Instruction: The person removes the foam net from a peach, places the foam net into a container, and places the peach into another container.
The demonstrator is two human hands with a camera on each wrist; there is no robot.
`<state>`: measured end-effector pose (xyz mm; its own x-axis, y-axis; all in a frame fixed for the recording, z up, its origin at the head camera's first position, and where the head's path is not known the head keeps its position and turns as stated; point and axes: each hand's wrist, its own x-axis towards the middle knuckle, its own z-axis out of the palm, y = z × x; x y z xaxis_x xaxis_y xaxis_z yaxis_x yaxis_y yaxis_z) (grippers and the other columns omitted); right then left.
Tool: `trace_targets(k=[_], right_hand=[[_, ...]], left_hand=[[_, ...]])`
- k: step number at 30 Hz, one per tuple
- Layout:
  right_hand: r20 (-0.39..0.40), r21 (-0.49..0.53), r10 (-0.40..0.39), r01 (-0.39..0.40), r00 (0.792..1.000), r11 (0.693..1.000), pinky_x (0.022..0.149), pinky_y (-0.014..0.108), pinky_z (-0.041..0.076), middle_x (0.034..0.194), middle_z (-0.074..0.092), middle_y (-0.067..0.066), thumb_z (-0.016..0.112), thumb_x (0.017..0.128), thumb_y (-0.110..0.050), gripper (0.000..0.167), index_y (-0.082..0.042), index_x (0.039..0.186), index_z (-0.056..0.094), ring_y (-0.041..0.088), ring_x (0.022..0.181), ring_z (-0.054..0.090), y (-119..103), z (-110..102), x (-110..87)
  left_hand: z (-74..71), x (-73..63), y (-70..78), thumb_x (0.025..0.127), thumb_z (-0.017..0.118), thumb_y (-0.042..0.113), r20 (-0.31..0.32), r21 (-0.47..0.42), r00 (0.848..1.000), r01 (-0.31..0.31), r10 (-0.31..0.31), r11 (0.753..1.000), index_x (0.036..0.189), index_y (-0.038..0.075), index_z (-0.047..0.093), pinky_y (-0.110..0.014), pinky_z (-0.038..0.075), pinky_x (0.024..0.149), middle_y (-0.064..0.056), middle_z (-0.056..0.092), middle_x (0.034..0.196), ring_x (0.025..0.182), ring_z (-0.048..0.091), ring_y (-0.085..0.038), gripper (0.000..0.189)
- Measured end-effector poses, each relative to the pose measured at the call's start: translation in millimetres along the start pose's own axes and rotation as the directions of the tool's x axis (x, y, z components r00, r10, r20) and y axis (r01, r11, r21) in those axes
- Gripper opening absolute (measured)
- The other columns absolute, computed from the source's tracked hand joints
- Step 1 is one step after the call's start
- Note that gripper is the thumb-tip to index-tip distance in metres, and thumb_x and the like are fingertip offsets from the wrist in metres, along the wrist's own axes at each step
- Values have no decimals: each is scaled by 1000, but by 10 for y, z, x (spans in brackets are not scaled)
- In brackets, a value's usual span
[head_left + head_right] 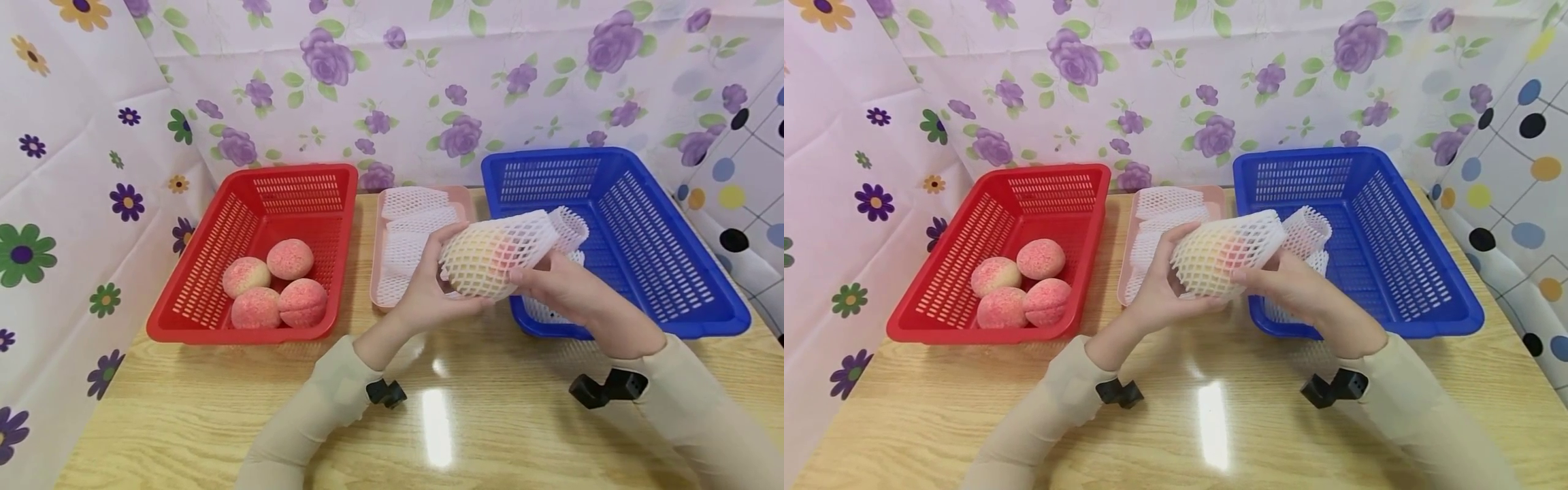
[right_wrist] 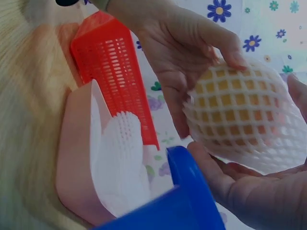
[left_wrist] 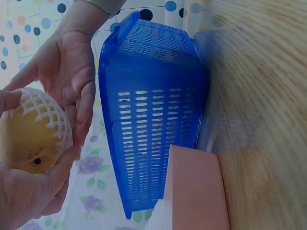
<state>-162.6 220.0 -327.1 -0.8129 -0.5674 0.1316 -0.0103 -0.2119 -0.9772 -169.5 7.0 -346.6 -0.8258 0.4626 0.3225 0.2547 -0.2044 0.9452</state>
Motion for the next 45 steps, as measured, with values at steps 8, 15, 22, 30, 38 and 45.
trace_targets(k=[8, 15, 22, 30, 38, 45], right_hand=[[-250, -412, -13, -95, 968, 906, 83, 15, 52, 135, 44, 13, 69, 83, 1, 84, -5, 149, 17, 5, 106, 56, -154, 50, -114], [-239, -676, -256, 29, 937, 736, 100, 5, 34, 146, 37, 20, 85, 61, 3, 104, -6, 147, 28, 22, 131, 39, -138, 142, -180], [-51, -806, -366, 178, 929, 564, 112, 37, 29, 144, 40, 16, 93, 51, -21, 108, -7, 143, 38, 6, 136, 30, 13, 263, -166], [70, -865, -389, 250, 919, 435, 104, 65, 31, 143, 41, 19, 88, 58, -40, 103, -6, 141, 38, 38, 130, 37, 158, 365, -91], [86, -884, -384, 248, 919, 396, 101, 63, 34, 140, 42, 24, 89, 55, -24, 102, -1, 139, 38, 43, 128, 37, 280, 419, -45], [127, -906, -400, 271, 907, 327, 101, 61, 39, 137, 45, 23, 90, 57, -24, 100, -2, 139, 38, 41, 126, 41, 327, 466, 26]], left_hand=[[-125, -82, 3, 64, 74, -16, 56, 28, 995, 82, -84, 996, 143, 12, 26, -37, 55, 87, -16, 38, 137, 109, 53, -22, 96], [-214, -133, 3, 65, 76, -10, 94, 114, 975, 191, -202, 975, 143, 18, 28, -37, 58, 79, -14, 34, 139, 104, 57, -30, 95], [-261, -173, -56, 65, 76, -8, 159, 176, 959, 205, -233, 963, 142, 15, 29, -34, 58, 79, -13, 35, 138, 110, 48, -28, 94], [-278, -198, -13, 66, 77, -2, 165, 248, 956, 198, -243, 948, 142, 17, 30, -32, 58, 77, -13, 37, 135, 108, 49, -27, 92], [-278, -209, 66, 67, 77, 0, 181, 294, 951, 191, -251, 936, 142, 18, 32, -32, 59, 73, -13, 38, 131, 104, 48, -24, 89], [-328, -250, 150, 68, 77, 3, 136, 319, 946, 238, -293, 917, 142, 19, 33, -32, 59, 71, -16, 45, 122, 99, 52, -24, 88]])
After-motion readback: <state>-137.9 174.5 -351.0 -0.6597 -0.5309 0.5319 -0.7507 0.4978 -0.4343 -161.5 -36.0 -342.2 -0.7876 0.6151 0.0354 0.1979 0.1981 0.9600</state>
